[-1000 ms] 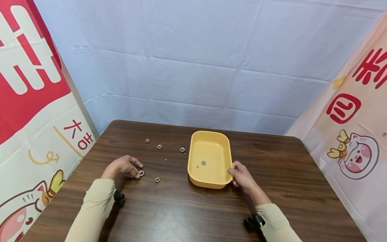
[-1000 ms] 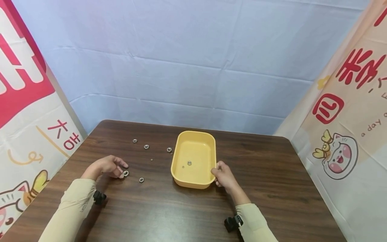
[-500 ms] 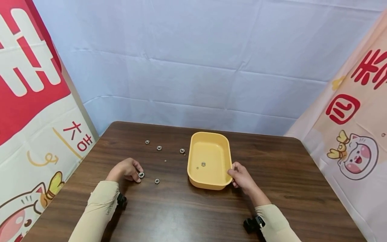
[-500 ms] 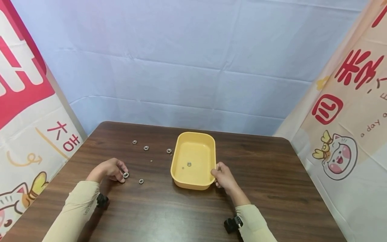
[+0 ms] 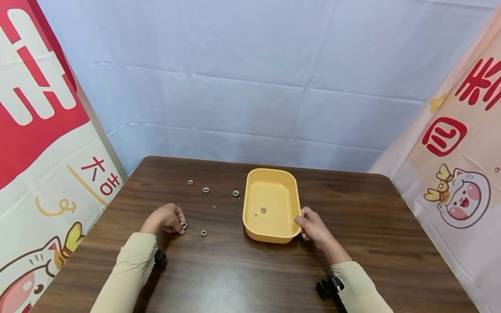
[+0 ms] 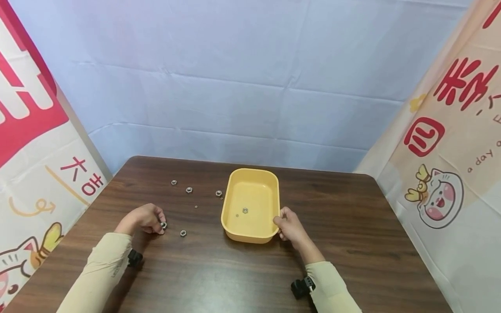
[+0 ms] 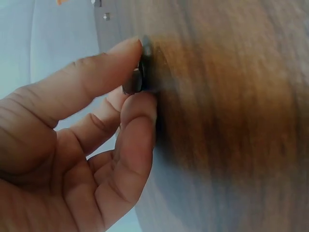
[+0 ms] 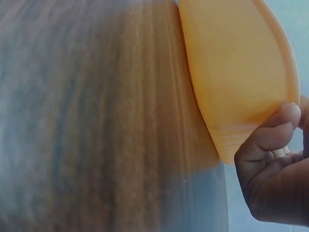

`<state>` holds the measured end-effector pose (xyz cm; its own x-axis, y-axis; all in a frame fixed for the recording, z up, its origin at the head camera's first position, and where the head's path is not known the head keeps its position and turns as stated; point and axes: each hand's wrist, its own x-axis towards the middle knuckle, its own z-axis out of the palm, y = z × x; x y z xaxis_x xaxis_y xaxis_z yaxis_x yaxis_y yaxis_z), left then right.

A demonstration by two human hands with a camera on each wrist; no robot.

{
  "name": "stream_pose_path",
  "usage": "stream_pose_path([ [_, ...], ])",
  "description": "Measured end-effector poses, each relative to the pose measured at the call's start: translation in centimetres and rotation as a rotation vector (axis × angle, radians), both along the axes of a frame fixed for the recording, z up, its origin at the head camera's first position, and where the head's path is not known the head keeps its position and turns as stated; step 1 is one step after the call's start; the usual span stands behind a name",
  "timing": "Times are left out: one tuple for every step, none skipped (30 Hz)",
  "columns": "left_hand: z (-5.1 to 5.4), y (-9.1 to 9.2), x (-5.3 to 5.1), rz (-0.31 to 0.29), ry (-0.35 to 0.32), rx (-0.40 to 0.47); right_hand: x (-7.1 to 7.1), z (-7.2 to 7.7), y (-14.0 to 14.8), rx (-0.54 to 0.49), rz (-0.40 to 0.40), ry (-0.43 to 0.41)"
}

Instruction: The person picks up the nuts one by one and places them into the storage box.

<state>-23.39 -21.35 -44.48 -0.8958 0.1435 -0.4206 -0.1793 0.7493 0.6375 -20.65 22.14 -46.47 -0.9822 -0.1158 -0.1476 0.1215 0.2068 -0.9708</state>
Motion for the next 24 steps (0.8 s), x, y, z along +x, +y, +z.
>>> stream_pose_path([
  [0.2, -0.1, 0.0, 0.008, -0.014, 0.022, 0.2, 0.4, -0.2, 0.001, 0.003, -0.006],
  [0.3, -0.1, 0.1, 0.016, -0.027, 0.048, 0.4, 0.9, -0.3, 0.0, 0.007, -0.011],
  [0.4, -0.2, 0.1, 0.015, -0.034, 0.071, 0.4, 1.0, -0.3, -0.003, 0.008, -0.012],
  [0.4, -0.3, 0.0, 0.012, -0.039, 0.103, 0.4, 1.0, -0.4, -0.005, 0.007, -0.015],
  [0.5, -0.4, 0.0, 0.01, -0.04, 0.143, 0.4, 1.0, -0.3, -0.006, 0.006, -0.016],
  [0.5, -0.5, -0.1, 0.006, -0.034, 0.188, 0.4, 0.9, -0.3, -0.006, 0.005, -0.018],
  [0.5, -0.6, -0.2, -0.002, -0.025, 0.24, 0.4, 0.9, -0.3, -0.004, -0.002, -0.021],
  [0.4, -0.7, -0.3, -0.005, -0.013, 0.29, 0.3, 0.5, -0.2, -0.005, -0.005, -0.017],
  [0.3, -0.8, -0.5, -0.01, 0.001, 0.339, 0.1, 0.1, 0.0, -0.006, -0.009, -0.014],
  [0.2, -0.8, -0.6, -0.004, 0.01, 0.393, 0.1, 0.0, 0.0, -0.006, -0.009, -0.014],
  [0.1, -0.8, -0.7, 0.002, 0.02, 0.439, 0.0, 0.0, 0.0, -0.007, -0.01, -0.014],
  [-0.1, -0.8, -0.7, 0.007, 0.027, 0.484, 0.1, 0.0, 0.0, -0.008, -0.011, -0.015],
  [-0.3, -0.8, -0.7, 0.014, 0.032, 0.521, 0.0, 0.0, 0.0, -0.009, -0.013, -0.015],
  [-0.5, -0.7, -0.8, 0.027, 0.033, 0.554, 0.0, 0.0, 0.0, -0.009, -0.013, -0.016],
  [-0.6, -0.7, -0.7, 0.034, 0.033, 0.58, 0.0, -0.1, 0.0, -0.009, -0.014, -0.016],
  [-0.7, -0.6, -0.7, 0.047, 0.029, 0.606, 0.0, -0.1, 0.0, -0.008, -0.014, -0.018],
  [-0.8, -0.6, -0.6, 0.058, 0.023, 0.626, 0.0, -0.1, 0.0, -0.007, -0.013, -0.018],
  [-0.9, -0.5, -0.6, 0.079, 0.007, 0.648, 0.0, -0.1, 0.0, -0.006, -0.013, -0.018],
  [-1.0, -0.5, -0.5, 0.093, -0.008, 0.664, 0.0, -0.1, 0.0, -0.005, -0.012, -0.018],
  [-1.0, -0.5, -0.5, 0.106, -0.024, 0.674, 0.0, -0.1, 0.0, -0.004, -0.011, -0.017],
  [-1.0, -0.5, -0.4, 0.119, -0.04, 0.68, 0.0, -0.1, 0.0, -0.005, -0.012, -0.017],
  [-1.1, -0.5, -0.3, 0.138, -0.058, 0.689, 0.0, -0.1, 0.0, -0.006, -0.011, -0.016],
  [-1.1, -0.6, -0.3, 0.156, -0.075, 0.695, 0.1, -0.1, -0.1, -0.007, -0.011, -0.015],
  [-1.1, -0.6, -0.2, 0.163, -0.09, 0.7, 0.1, -0.1, -0.1, -0.008, -0.012, -0.014],
])
